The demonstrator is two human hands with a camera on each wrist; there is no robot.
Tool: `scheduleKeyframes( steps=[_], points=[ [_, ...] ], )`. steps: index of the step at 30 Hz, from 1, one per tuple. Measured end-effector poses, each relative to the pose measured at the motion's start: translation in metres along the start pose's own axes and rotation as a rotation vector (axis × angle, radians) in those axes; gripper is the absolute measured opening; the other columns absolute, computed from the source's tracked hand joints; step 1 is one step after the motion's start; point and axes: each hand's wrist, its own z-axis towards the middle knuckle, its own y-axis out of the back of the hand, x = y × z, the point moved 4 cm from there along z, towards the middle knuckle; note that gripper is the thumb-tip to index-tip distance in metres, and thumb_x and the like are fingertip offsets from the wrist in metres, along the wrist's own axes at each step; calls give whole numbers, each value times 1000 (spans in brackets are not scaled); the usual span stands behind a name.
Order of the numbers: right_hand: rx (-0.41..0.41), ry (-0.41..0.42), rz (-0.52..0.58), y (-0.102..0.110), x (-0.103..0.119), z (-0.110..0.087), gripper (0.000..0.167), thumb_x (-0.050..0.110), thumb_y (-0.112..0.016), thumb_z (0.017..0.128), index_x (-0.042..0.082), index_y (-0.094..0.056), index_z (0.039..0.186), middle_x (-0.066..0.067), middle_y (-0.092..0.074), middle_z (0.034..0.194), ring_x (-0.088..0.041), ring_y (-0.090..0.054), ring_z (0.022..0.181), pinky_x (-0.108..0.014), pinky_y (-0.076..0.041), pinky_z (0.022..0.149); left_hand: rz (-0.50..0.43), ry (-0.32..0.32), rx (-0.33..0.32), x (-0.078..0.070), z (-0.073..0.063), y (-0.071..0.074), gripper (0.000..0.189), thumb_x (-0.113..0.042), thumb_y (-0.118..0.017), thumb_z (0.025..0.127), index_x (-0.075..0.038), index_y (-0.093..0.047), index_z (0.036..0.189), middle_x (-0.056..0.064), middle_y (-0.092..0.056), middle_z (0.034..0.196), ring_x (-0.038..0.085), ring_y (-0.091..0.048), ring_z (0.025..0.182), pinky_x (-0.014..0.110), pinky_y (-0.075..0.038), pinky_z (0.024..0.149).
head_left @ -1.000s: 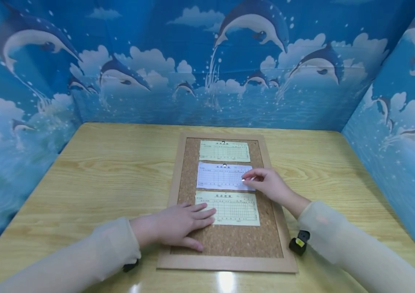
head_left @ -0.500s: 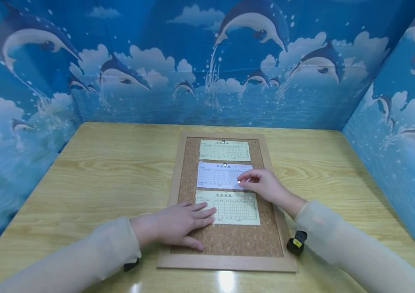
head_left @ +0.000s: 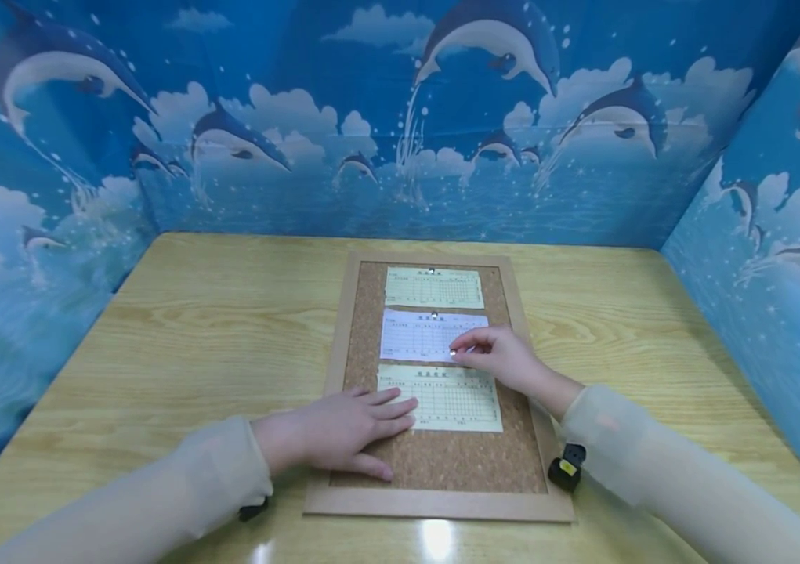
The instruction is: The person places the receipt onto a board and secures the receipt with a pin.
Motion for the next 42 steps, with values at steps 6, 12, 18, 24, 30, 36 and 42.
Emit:
scheduleKeyframes(
  steps=[6, 12, 18, 24, 30, 36, 42],
  points=[
    [7, 12, -31, -4, 3, 1, 17, 14, -70, 84, 4, -72, 98, -2, -65, 83, -16, -55, 68, -25, -46, 57, -1, 1, -3, 0, 0, 0, 76, -64, -40, 88, -15, -33, 145, 0, -18, 153, 26, -18, 139, 51, -23, 106],
    [30, 14, -48, -8, 4, 3, 16, 13, -69, 85, 5, -71, 98, -1, -65, 82, -16, -55, 66, -26, -47, 56, -4, 7, 1, 0, 0, -1, 76, -64, -40, 88, -15, -33, 146, 0, -18, 153, 26, -18, 139, 51, -22, 106],
    [50, 37, -80, -11, 5, 3, 15, 12, -69, 85, 4, -71, 98, -1, -65, 83, -14, -54, 68, -27, -45, 59, -9, 16, 8, 1, 1, -1, 77, -65, -40, 87, -16, -32, 146, 0, -17, 154, 26, -17, 139, 52, -21, 107],
    [89, 46, -88, -15, 6, 5, 13, 11, -69, 84, 6, -72, 96, 0, -66, 86, -14, -55, 70, -30, -45, 63, -9, 17, 15, 1, 1, -1, 77, -65, -40, 87, -16, -31, 146, 0, -16, 154, 26, -16, 139, 51, -20, 107],
    [97, 19, -106, -17, 2, 10, 14, 15, -71, 84, 9, -72, 97, 1, -64, 84, -15, -55, 71, -31, -45, 64, -9, 16, 15, 1, 1, 0, 77, -65, -40, 87, -15, -32, 146, 1, -17, 154, 26, -17, 139, 51, -20, 107],
    [118, -18, -101, -18, 0, 14, 13, 15, -70, 84, 10, -73, 96, 1, -62, 81, -17, -53, 71, -30, -43, 63, -18, 11, 16, 2, 0, 0, 77, -65, -40, 88, -15, -31, 146, 0, -16, 154, 26, -16, 139, 51, -20, 107],
    [143, -49, -81, -19, 0, 16, 14, 15, -70, 84, 9, -73, 96, 0, -62, 79, -17, -52, 70, -30, -42, 63, -16, 3, 11, 2, 0, 0, 77, -65, -39, 88, -15, -31, 146, 0, -15, 154, 26, -16, 139, 51, -20, 107]
  ],
)
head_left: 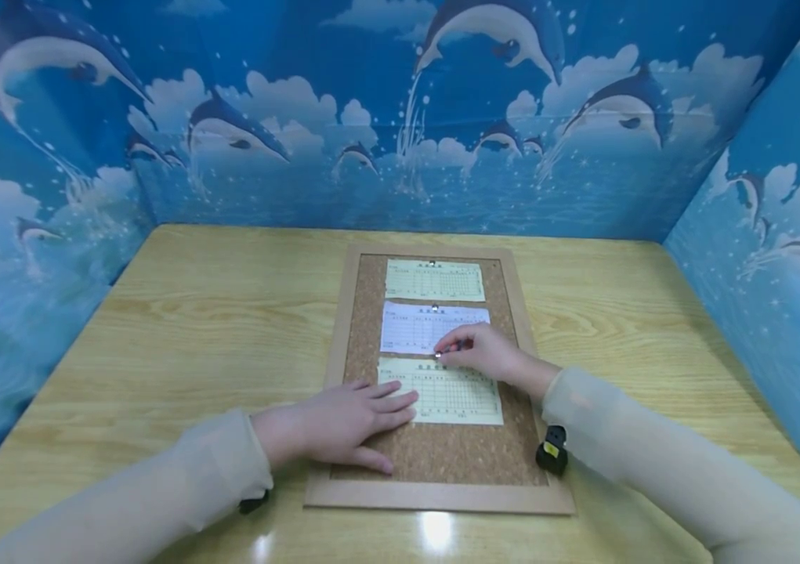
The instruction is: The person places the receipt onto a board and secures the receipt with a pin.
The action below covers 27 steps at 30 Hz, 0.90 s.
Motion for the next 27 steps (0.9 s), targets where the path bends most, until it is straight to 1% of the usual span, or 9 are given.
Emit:
scheduleKeyframes(
  steps=[8, 11, 16, 22, 27],
  points=[
    [28, 3, -39, -2, 1, 1, 14, 16, -72, 83, 12, -73, 96, 3, -64, 87, -15, -51, 75, -30, -42, 66, -13, -4, 1, 1, 1, 0, 77, -64, -40, 88, -15, -31, 146, 0, -15, 154, 27, -15, 139, 52, -20, 107],
    [39, 12, -52, -2, 2, 1, 14, 15, -71, 83, 11, -73, 96, 2, -64, 86, -15, -52, 75, -30, -43, 66, -14, -4, 0, 1, 1, 0, 77, -64, -40, 88, -15, -30, 146, 0, -14, 154, 27, -15, 140, 52, -19, 107],
    [52, 8, -43, -1, 2, 1, 13, 13, -71, 84, 10, -73, 96, 2, -63, 84, -15, -53, 76, -30, -44, 67, -11, -11, -16, 0, 0, 1, 77, -64, -40, 88, -14, -31, 146, 2, -16, 153, 28, -16, 139, 52, -20, 107],
    [51, -8, -18, 0, 2, 1, 13, 12, -71, 83, 9, -73, 96, 1, -64, 84, -15, -54, 75, -29, -44, 67, -16, 1, 2, 0, 0, 2, 77, -64, -40, 88, -15, -30, 146, 0, -14, 154, 26, -15, 140, 51, -18, 108],
    [42, 6, -30, 0, 4, 0, 14, 11, -70, 83, 7, -72, 97, 1, -65, 85, -13, -54, 75, -28, -44, 66, -13, 2, 8, -1, 1, 1, 77, -64, -40, 88, -15, -30, 146, 0, -14, 154, 26, -14, 140, 50, -17, 108]
  ],
)
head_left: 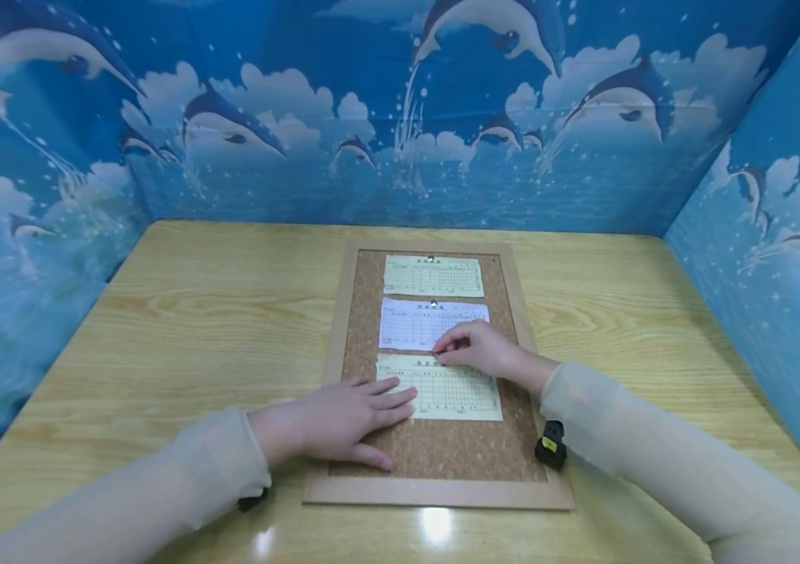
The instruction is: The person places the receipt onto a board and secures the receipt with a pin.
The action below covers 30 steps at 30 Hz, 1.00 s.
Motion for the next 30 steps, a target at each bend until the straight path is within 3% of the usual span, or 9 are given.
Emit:
scheduleKeyframes(
  steps=[30],
  points=[
    [-8, 67, -66, -2, 3, -1, 6, 13, -71, 83, 12, -73, 88, 6, -65, 80, -11, -56, 72, -28, -46, 67, -4, -6, -7, 0, 1, 1, 76, -64, -41, 88, -15, -32, 146, 0, -16, 153, 27, -16, 139, 52, -20, 107]
  ],
)
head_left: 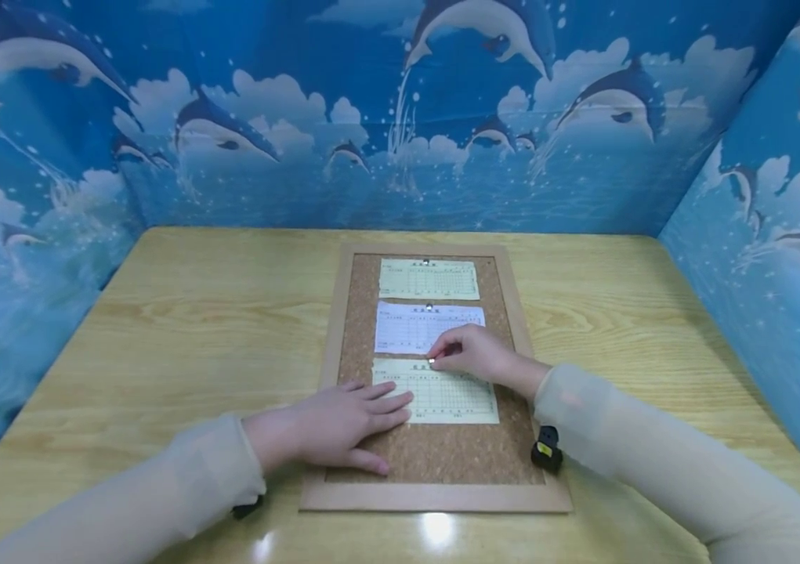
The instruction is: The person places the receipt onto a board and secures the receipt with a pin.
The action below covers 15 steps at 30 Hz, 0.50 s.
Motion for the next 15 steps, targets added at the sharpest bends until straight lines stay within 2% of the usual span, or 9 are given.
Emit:
scheduleKeyframes(
  steps=[15],
  points=[
    [3, -19, 2, -1, -1, 0, 4, 12, -71, 83, 12, -73, 87, 5, -65, 81, -11, -55, 74, -28, -45, 67, -12, 0, -16, 0, -1, -1, 76, -63, -42, 88, -14, -32, 145, 1, -17, 153, 27, -17, 139, 52, -19, 107]
  ],
)
